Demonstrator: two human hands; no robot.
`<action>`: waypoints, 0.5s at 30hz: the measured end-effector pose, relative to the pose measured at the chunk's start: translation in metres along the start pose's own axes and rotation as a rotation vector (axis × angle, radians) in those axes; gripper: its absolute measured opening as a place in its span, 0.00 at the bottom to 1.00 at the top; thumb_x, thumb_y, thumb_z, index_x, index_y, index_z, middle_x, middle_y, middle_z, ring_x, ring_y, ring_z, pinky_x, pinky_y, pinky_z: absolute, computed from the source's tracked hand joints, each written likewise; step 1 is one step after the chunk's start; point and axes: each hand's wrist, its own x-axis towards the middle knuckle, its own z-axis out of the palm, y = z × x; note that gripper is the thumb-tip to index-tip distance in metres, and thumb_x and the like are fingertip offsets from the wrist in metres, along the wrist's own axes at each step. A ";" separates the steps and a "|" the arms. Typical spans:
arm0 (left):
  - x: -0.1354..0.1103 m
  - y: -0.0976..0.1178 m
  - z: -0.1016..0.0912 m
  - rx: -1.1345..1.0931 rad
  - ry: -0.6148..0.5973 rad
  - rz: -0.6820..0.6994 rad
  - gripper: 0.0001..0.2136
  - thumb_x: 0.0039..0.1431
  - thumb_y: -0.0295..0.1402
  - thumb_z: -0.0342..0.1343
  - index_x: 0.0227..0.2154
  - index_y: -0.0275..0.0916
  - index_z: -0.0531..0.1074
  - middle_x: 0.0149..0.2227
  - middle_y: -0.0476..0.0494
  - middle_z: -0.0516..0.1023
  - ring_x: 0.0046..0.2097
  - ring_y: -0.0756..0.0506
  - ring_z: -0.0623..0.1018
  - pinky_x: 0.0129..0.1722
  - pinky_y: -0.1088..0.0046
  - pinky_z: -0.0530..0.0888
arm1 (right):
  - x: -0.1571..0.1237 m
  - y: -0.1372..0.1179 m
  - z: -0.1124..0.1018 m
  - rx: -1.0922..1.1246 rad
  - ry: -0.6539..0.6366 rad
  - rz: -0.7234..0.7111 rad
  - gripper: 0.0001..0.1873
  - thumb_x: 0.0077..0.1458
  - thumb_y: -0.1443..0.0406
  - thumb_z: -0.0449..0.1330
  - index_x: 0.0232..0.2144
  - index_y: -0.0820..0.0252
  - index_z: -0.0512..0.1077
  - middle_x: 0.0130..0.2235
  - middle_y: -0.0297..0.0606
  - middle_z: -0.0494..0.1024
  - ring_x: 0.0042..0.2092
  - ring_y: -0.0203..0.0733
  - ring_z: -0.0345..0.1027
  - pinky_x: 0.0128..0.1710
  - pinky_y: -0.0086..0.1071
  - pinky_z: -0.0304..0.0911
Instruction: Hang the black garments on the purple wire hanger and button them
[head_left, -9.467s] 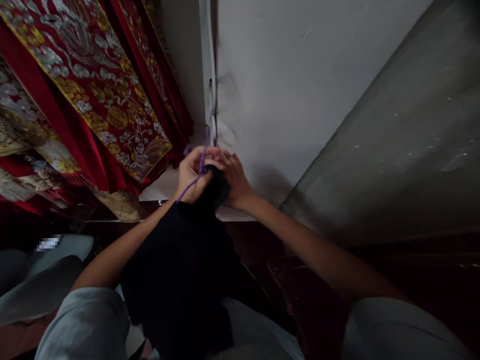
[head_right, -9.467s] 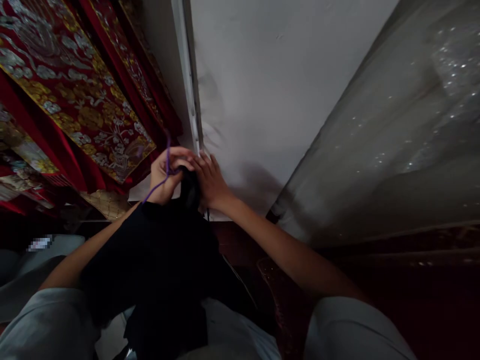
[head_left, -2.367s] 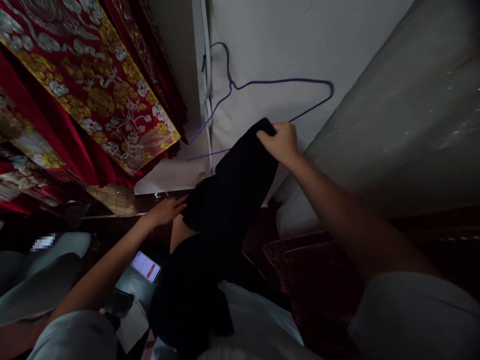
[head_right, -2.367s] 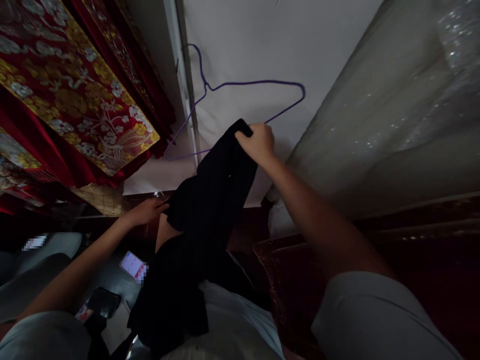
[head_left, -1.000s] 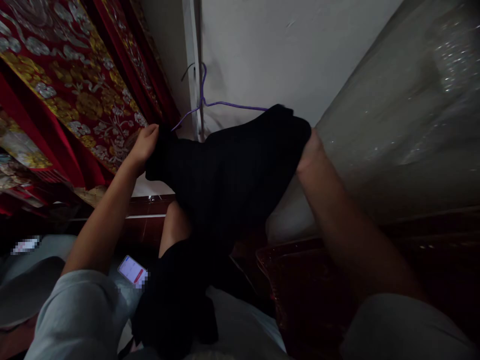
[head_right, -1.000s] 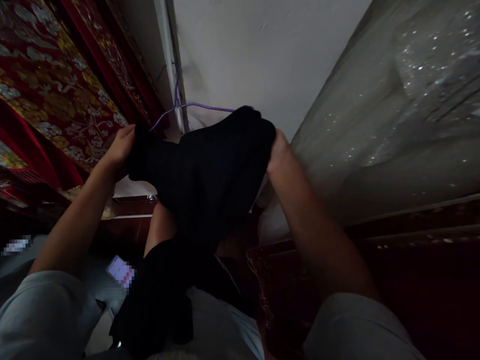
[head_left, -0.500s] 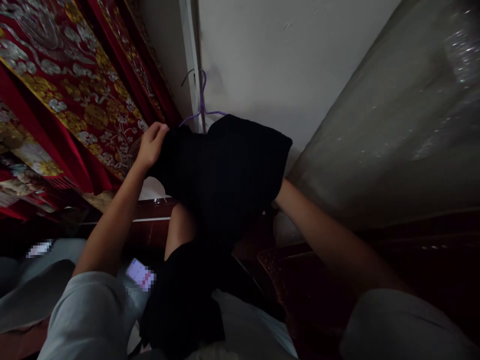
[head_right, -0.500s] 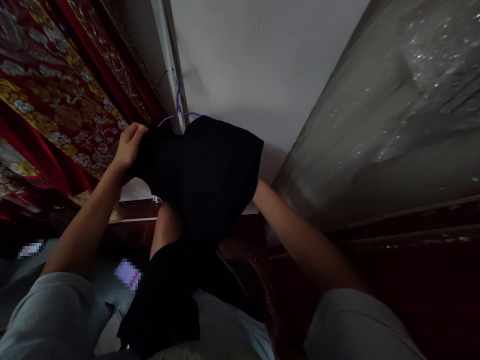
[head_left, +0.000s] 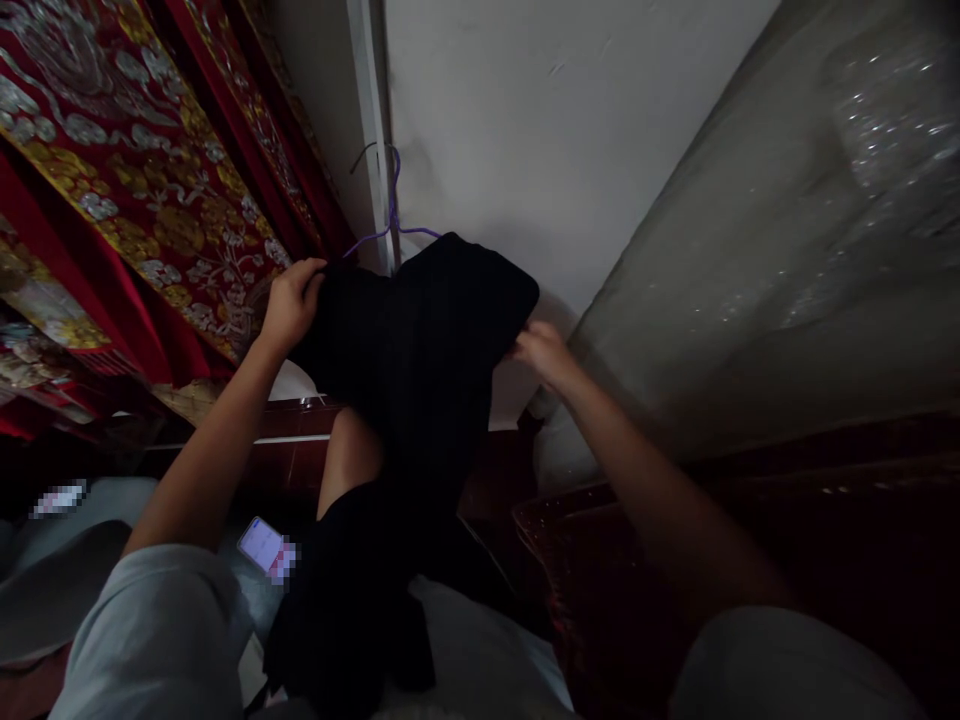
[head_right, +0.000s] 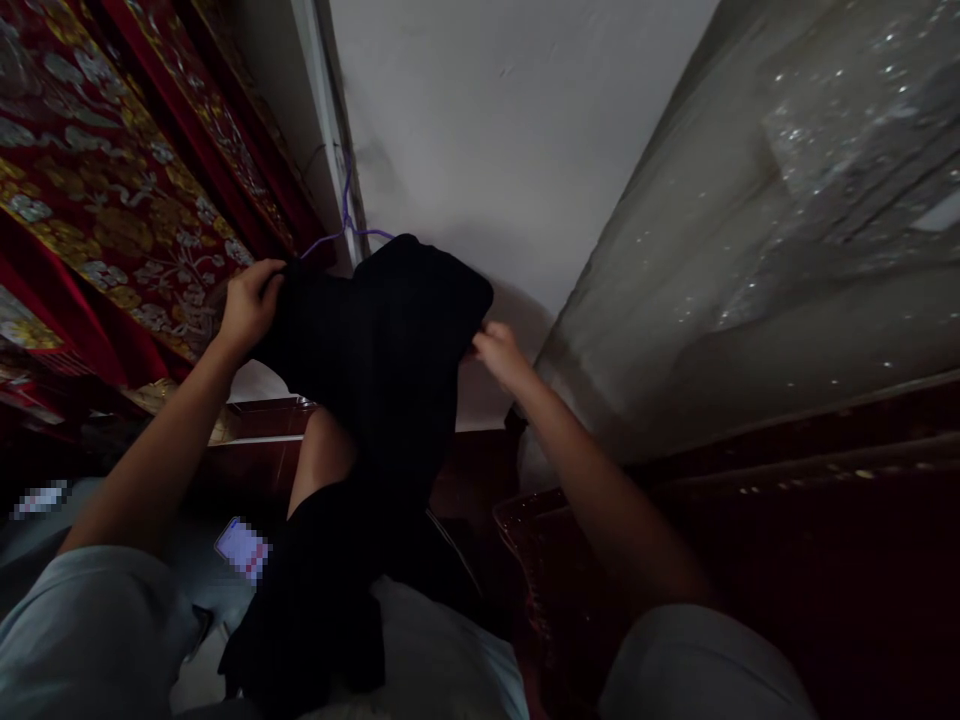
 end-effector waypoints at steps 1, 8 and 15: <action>0.000 0.000 0.001 -0.002 -0.004 -0.001 0.14 0.69 0.37 0.48 0.50 0.42 0.76 0.51 0.37 0.80 0.58 0.39 0.76 0.64 0.58 0.69 | -0.005 0.000 0.007 0.024 -0.053 0.038 0.18 0.42 0.49 0.66 0.26 0.55 0.71 0.26 0.37 0.74 0.29 0.44 0.70 0.32 0.40 0.70; -0.001 0.009 -0.005 -0.008 -0.045 0.010 0.13 0.69 0.36 0.48 0.49 0.43 0.76 0.49 0.38 0.80 0.54 0.39 0.78 0.61 0.60 0.70 | -0.022 -0.016 0.033 0.399 -0.374 0.391 0.25 0.49 0.40 0.56 0.32 0.51 0.75 0.36 0.42 0.81 0.42 0.52 0.74 0.43 0.46 0.71; -0.006 0.013 -0.007 0.080 -0.020 0.044 0.14 0.70 0.33 0.47 0.51 0.39 0.75 0.50 0.36 0.80 0.55 0.39 0.78 0.60 0.59 0.71 | 0.005 -0.004 -0.014 0.311 0.125 0.012 0.32 0.47 0.32 0.40 0.25 0.49 0.64 0.27 0.43 0.70 0.39 0.55 0.69 0.39 0.48 0.67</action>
